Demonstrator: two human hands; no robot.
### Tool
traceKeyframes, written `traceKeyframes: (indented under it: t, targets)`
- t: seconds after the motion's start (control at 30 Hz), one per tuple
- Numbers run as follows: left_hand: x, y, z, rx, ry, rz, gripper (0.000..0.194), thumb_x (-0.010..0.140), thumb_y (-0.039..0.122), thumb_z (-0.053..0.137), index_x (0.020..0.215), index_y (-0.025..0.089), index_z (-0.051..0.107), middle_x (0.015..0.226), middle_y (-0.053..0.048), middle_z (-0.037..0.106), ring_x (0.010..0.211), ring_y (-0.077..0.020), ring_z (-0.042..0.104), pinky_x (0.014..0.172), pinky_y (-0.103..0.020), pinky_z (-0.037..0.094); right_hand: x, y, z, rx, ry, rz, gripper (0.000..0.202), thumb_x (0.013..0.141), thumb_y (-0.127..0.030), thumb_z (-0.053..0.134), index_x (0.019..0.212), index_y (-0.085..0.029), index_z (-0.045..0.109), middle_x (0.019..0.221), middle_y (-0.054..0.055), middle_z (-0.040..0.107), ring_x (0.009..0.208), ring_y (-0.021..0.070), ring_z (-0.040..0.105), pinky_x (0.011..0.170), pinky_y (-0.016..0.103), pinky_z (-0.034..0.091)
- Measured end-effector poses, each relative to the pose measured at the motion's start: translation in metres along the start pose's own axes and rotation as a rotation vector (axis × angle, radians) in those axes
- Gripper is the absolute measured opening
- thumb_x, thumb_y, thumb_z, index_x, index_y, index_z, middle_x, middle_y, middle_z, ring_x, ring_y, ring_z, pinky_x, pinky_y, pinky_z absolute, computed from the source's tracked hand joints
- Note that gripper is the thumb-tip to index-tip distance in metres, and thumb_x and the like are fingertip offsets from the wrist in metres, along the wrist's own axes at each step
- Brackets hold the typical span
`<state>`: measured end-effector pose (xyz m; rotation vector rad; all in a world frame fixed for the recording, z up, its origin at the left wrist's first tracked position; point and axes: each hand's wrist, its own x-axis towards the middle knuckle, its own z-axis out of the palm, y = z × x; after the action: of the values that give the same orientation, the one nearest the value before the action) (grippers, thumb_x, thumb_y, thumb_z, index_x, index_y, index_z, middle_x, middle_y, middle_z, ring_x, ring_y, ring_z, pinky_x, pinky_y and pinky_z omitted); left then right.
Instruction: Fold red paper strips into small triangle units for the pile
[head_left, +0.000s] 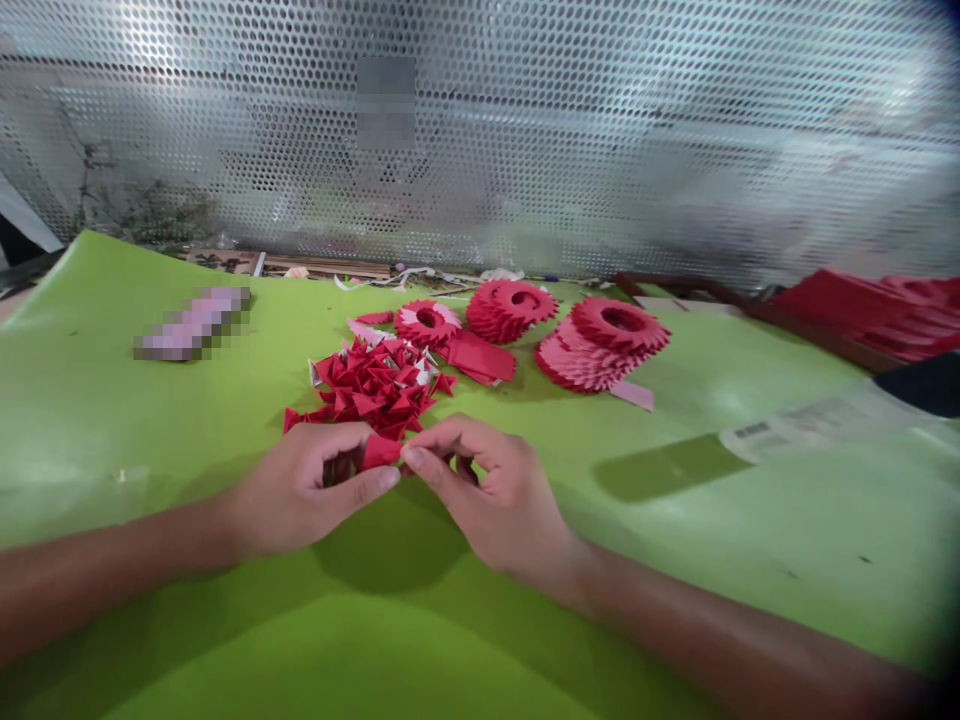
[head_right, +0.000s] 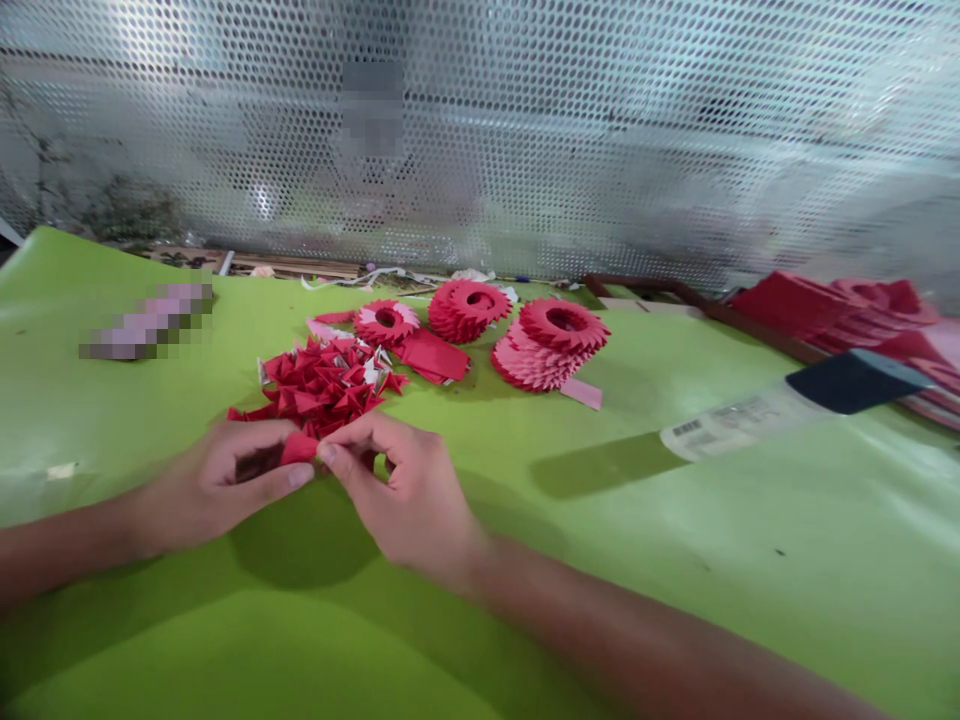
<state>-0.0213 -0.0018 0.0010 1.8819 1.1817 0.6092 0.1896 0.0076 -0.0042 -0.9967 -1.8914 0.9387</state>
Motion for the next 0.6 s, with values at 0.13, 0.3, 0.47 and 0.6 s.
traceKeyframes:
  t: [0.13, 0.3, 0.47, 0.6]
  targets:
    - [0.0019, -0.0021, 0.0001, -0.019, 0.02, -0.032, 0.041, 0.098, 0.052, 0.05, 0.085, 0.015, 0.063, 0.069, 0.001, 0.055, 0.056, -0.0117, 0.044, 0.049, -0.023, 0.029, 0.0009, -0.0016, 0.001, 0.009, -0.049, 0.026, 0.016, 0.096, -0.029, 0.062, 0.088, -0.019, 0.072, 0.073, 0.001, 0.069, 0.063, 0.0126, 0.06, 0.053, 0.022, 0.044]
    - [0.0019, -0.0064, -0.002, -0.075, -0.027, -0.052, 0.038, 0.098, 0.047, 0.051, 0.084, 0.015, 0.065, 0.075, -0.002, 0.063, 0.066, -0.0146, 0.053, 0.059, -0.026, 0.036, 0.0041, 0.0002, -0.0008, -0.011, -0.121, 0.115, 0.031, 0.103, -0.04, 0.049, 0.095, -0.019, 0.07, 0.076, 0.001, 0.066, 0.06, 0.0123, 0.053, 0.049, 0.023, 0.036]
    - [0.0023, -0.0059, -0.0036, -0.079, -0.035, -0.06, 0.036, 0.097, 0.045, 0.051, 0.083, 0.015, 0.066, 0.078, -0.003, 0.067, 0.072, -0.0168, 0.06, 0.066, -0.028, 0.042, 0.0044, -0.0004, -0.0012, -0.087, -0.182, 0.075, 0.031, 0.104, -0.037, 0.047, 0.09, -0.019, 0.067, 0.071, -0.001, 0.061, 0.059, 0.0108, 0.05, 0.051, 0.023, 0.033]
    - [0.0023, -0.0023, -0.0046, -0.051, -0.046, -0.049, 0.035, 0.097, 0.041, 0.048, 0.08, 0.015, 0.066, 0.076, -0.003, 0.067, 0.069, -0.0157, 0.058, 0.062, -0.026, 0.041, 0.0038, -0.0014, 0.0014, -0.163, -0.233, 0.04, 0.021, 0.1, -0.031, 0.054, 0.09, -0.019, 0.067, 0.073, -0.002, 0.064, 0.058, 0.0099, 0.049, 0.051, 0.023, 0.032]
